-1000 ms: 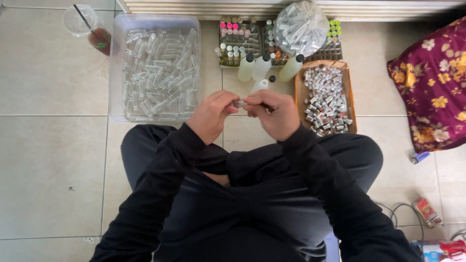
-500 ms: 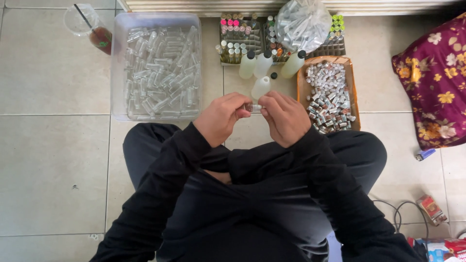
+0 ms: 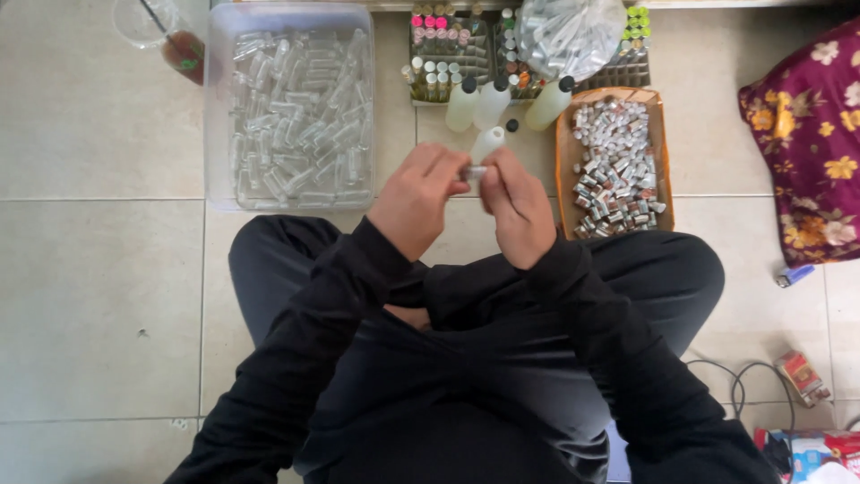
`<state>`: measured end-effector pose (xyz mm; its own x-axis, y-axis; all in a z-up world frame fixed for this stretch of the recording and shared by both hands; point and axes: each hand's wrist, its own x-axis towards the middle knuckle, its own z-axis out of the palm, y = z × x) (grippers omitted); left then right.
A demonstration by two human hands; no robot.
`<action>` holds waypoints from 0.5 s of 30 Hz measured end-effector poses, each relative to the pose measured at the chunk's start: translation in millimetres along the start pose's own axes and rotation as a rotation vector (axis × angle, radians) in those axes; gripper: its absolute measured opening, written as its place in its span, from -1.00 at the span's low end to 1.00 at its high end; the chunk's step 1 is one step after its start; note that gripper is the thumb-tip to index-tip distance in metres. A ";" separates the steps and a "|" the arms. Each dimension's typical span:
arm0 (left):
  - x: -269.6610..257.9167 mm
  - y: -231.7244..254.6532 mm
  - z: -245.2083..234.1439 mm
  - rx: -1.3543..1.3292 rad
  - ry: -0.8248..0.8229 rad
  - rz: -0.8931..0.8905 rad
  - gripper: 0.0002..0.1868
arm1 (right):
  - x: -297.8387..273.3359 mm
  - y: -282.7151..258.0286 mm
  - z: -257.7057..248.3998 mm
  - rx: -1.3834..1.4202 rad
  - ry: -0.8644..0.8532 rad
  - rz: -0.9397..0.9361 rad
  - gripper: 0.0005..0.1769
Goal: Assembling small perfume vials by attaching caps and organizing them into a plastic bag while sitting on the floor.
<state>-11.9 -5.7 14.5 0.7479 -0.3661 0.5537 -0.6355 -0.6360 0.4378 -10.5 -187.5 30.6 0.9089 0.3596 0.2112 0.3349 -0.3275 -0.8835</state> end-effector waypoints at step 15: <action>-44.7 -55.6 42.3 -0.762 0.368 -0.851 -0.74 | 102.8 90.8 -123.6 -0.356 -0.068 0.204 -0.96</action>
<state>-1.9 17.3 -64.6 0.9623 0.2721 -0.0016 -0.0071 0.0310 0.9995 144.1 -288.3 23.8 0.9510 0.3092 0.0084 0.2257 -0.6751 -0.7023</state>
